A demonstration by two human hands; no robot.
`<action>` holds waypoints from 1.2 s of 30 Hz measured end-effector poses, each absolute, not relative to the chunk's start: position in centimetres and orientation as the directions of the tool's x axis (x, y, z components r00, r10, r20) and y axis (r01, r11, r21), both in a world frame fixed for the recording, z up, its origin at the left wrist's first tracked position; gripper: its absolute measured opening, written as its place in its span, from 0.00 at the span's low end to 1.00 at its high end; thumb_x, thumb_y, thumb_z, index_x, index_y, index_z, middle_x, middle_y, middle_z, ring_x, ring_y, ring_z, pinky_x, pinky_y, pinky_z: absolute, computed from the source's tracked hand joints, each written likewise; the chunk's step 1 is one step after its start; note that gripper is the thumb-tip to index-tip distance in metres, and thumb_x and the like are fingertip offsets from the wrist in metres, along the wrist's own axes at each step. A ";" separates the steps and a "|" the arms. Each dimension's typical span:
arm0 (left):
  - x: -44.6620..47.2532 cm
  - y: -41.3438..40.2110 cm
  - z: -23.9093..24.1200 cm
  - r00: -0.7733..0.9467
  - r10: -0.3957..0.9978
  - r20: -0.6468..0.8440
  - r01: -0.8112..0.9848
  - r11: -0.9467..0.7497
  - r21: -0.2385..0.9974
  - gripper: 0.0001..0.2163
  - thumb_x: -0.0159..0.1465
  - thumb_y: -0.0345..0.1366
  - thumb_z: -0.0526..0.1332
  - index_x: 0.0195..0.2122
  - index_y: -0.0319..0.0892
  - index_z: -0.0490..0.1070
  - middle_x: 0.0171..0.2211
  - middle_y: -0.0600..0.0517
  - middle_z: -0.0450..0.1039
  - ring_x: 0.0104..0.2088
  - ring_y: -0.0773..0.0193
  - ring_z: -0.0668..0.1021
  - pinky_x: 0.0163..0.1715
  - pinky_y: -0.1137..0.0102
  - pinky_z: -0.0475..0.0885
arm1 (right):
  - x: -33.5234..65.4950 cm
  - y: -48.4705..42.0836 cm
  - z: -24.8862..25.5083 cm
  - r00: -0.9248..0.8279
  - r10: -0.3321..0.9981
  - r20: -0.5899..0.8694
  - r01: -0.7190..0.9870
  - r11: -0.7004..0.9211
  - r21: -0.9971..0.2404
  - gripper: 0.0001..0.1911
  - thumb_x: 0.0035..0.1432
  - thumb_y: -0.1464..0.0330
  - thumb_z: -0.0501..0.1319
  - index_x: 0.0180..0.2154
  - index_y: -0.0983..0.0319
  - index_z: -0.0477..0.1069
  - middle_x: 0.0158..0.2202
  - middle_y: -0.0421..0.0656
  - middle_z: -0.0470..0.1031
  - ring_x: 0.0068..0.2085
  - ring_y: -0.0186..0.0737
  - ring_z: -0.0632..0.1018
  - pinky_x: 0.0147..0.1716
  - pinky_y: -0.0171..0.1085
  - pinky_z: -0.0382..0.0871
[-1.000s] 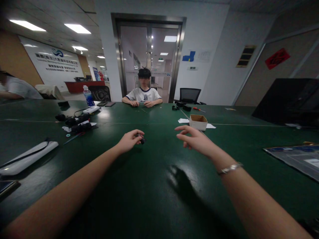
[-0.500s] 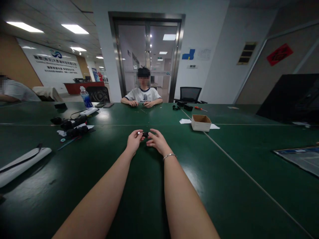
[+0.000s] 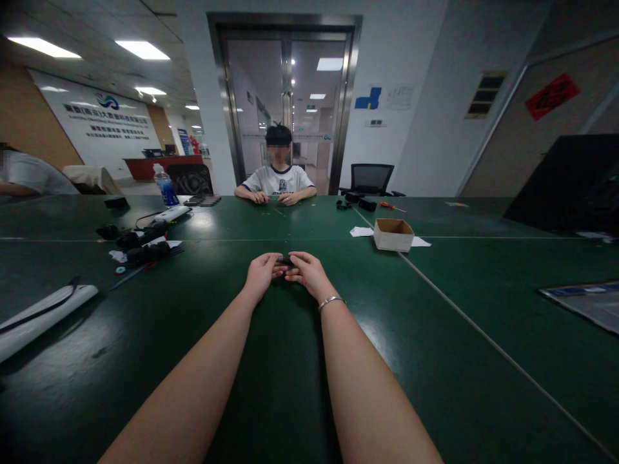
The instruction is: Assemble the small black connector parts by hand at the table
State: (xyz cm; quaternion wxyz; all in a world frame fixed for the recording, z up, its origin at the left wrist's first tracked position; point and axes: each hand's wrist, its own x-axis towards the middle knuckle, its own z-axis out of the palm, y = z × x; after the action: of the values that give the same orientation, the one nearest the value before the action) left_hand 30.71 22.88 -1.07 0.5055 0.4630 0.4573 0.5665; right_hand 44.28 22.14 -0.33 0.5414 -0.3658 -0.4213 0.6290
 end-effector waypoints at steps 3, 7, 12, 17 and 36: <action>30.2 22.7 -1.0 -0.104 0.984 0.142 0.138 -0.127 0.982 0.11 0.63 0.42 0.56 0.35 0.39 0.72 0.30 0.49 0.76 0.25 0.68 0.77 0.23 0.76 0.69 | 44.3 22.1 -0.3 -0.145 0.989 0.008 -0.362 -0.046 -0.931 0.06 0.58 0.76 0.61 0.39 0.65 0.70 0.31 0.43 0.74 0.22 0.32 0.75 0.24 0.34 0.77; 29.6 22.3 -0.9 -0.115 0.970 0.214 0.442 -0.143 0.885 0.15 0.63 0.47 0.54 0.30 0.42 0.73 0.23 0.52 0.75 0.23 0.66 0.75 0.24 0.73 0.65 | 44.1 22.2 -0.2 -0.100 0.995 0.024 -0.349 -0.013 -0.937 0.08 0.58 0.76 0.61 0.41 0.63 0.71 0.33 0.43 0.74 0.23 0.33 0.76 0.23 0.35 0.78; 29.6 22.3 -1.0 -0.125 0.960 0.250 0.417 -0.178 0.891 0.14 0.63 0.46 0.55 0.31 0.43 0.73 0.26 0.51 0.75 0.27 0.65 0.75 0.28 0.72 0.66 | 44.0 22.2 -0.2 -0.083 0.996 0.029 -0.339 -0.001 -0.941 0.10 0.58 0.79 0.59 0.41 0.65 0.70 0.33 0.44 0.75 0.25 0.35 0.78 0.27 0.36 0.79; 29.4 22.9 -1.6 -0.154 0.952 0.263 0.335 -0.200 0.921 0.13 0.62 0.47 0.55 0.33 0.43 0.72 0.28 0.51 0.75 0.28 0.65 0.74 0.27 0.73 0.66 | 44.0 21.9 -0.1 -0.104 0.994 0.027 -0.346 -0.011 -0.938 0.09 0.58 0.80 0.59 0.41 0.66 0.70 0.34 0.46 0.76 0.30 0.38 0.80 0.33 0.36 0.79; 29.5 22.8 -1.5 -0.181 0.952 0.249 0.308 -0.186 0.933 0.15 0.61 0.48 0.56 0.29 0.41 0.71 0.24 0.51 0.73 0.24 0.66 0.72 0.24 0.74 0.64 | 44.1 21.9 -0.1 -0.132 0.991 0.004 -0.359 -0.044 -0.932 0.08 0.60 0.81 0.58 0.40 0.67 0.70 0.35 0.48 0.77 0.32 0.41 0.81 0.34 0.37 0.78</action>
State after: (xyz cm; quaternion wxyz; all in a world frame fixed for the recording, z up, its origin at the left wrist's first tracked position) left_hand 29.46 22.76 -1.49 0.3058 0.5623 0.5601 0.5260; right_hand 44.09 21.94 -0.07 0.5445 -0.3706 -0.4262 0.6202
